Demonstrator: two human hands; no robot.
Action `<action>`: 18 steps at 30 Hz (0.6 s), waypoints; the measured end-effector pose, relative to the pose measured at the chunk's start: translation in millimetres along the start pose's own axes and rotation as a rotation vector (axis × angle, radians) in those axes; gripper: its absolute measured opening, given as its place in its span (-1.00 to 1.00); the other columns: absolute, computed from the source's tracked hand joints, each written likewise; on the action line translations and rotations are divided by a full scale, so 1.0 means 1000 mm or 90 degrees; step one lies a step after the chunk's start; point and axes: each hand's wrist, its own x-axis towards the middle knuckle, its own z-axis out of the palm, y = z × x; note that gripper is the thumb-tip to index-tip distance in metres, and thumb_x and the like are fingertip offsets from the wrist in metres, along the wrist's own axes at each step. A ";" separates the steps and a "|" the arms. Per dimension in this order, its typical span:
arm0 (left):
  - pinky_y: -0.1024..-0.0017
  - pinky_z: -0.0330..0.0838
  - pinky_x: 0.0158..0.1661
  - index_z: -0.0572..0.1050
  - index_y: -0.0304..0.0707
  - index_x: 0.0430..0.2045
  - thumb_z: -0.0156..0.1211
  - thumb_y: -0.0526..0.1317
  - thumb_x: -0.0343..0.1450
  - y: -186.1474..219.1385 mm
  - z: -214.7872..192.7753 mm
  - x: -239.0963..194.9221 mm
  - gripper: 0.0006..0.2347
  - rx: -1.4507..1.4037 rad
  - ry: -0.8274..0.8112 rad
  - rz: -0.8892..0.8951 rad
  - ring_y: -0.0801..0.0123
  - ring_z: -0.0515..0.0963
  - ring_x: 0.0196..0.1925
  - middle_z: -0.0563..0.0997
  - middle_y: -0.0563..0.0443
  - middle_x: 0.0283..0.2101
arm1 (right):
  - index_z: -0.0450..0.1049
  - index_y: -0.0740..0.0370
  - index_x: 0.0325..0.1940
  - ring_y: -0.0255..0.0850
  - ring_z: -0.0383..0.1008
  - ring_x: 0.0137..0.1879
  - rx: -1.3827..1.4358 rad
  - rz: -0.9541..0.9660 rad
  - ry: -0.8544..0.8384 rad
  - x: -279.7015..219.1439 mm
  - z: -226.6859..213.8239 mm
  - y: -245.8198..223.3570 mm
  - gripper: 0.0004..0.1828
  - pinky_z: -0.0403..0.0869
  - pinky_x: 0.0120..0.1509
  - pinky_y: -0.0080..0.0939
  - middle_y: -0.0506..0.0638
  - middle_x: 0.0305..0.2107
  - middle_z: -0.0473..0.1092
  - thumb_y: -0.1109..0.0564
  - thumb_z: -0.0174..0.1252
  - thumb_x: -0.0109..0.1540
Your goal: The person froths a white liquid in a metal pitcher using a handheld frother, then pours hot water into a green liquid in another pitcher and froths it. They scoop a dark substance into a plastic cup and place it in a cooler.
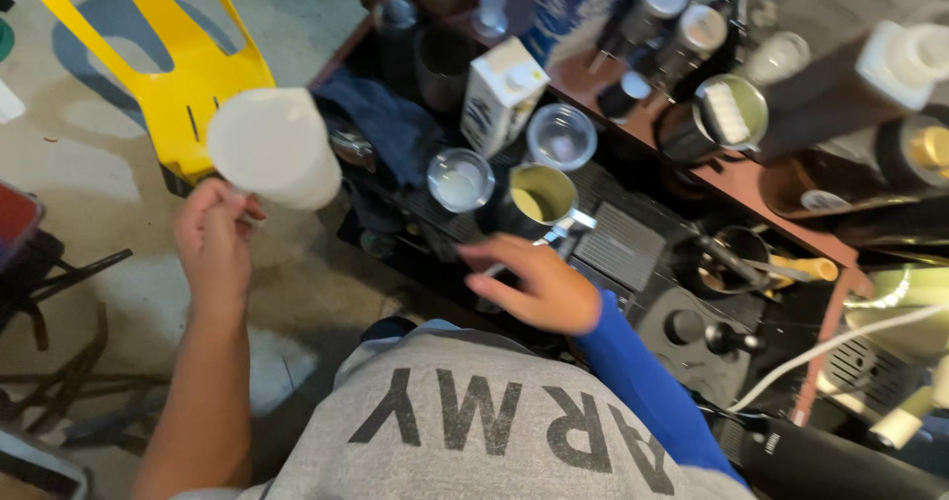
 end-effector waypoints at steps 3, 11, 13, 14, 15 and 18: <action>0.60 0.13 -0.37 0.40 -0.28 -0.42 0.01 -0.28 0.50 -0.002 -0.028 0.035 -0.89 -0.017 0.031 0.021 0.62 0.33 -0.41 0.55 0.09 -0.36 | 0.41 0.25 0.29 0.17 0.50 0.17 -0.184 -0.161 0.042 0.111 0.036 0.017 -0.56 0.49 0.21 0.01 0.23 0.17 0.32 0.09 0.20 0.34; 0.60 0.14 -0.40 0.40 -0.27 -0.49 0.02 -0.23 0.52 -0.036 -0.041 0.113 -0.82 -0.043 -0.024 -0.003 0.62 0.33 -0.45 0.55 0.08 -0.42 | 0.36 0.01 0.18 0.27 0.52 -0.07 -0.358 0.088 0.089 0.327 0.089 0.108 -0.43 0.51 -0.05 0.18 0.26 -0.02 0.34 0.01 0.37 0.12; 0.61 0.15 -0.40 0.40 -0.26 -0.50 0.02 -0.23 0.51 -0.044 -0.036 0.128 -0.82 -0.053 -0.056 -0.011 0.63 0.35 -0.44 0.55 0.09 -0.43 | 0.41 -0.05 0.15 0.21 0.55 -0.04 -0.355 0.068 0.131 0.334 0.081 0.133 -0.51 0.55 0.03 0.12 0.19 -0.10 0.42 0.09 0.34 0.15; 0.61 0.16 -0.41 0.41 -0.26 -0.49 0.01 -0.22 0.51 -0.048 -0.033 0.134 -0.83 -0.044 -0.078 -0.008 0.64 0.37 -0.43 0.55 0.10 -0.42 | 0.40 0.00 0.14 0.22 0.55 -0.05 -0.382 0.098 0.162 0.334 0.075 0.145 -0.53 0.54 0.01 0.14 0.21 -0.09 0.42 0.12 0.31 0.16; 0.62 0.16 -0.41 0.42 -0.26 -0.49 0.00 -0.22 0.50 -0.052 -0.028 0.138 -0.83 -0.036 -0.098 -0.004 0.65 0.39 -0.42 0.56 0.11 -0.41 | 0.39 0.05 0.13 0.23 0.55 -0.06 -0.408 0.128 0.191 0.331 0.071 0.157 -0.55 0.53 -0.01 0.15 0.23 -0.08 0.41 0.14 0.29 0.17; 0.62 0.15 -0.43 0.43 -0.25 -0.49 0.01 -0.21 0.50 -0.066 -0.008 0.148 -0.82 -0.037 -0.153 -0.015 0.66 0.33 -0.47 0.55 0.13 -0.44 | 0.39 0.16 0.09 0.28 0.53 -0.07 -0.386 0.181 0.231 0.326 0.073 0.183 -0.60 0.52 -0.02 0.16 0.31 -0.09 0.42 0.13 0.28 0.19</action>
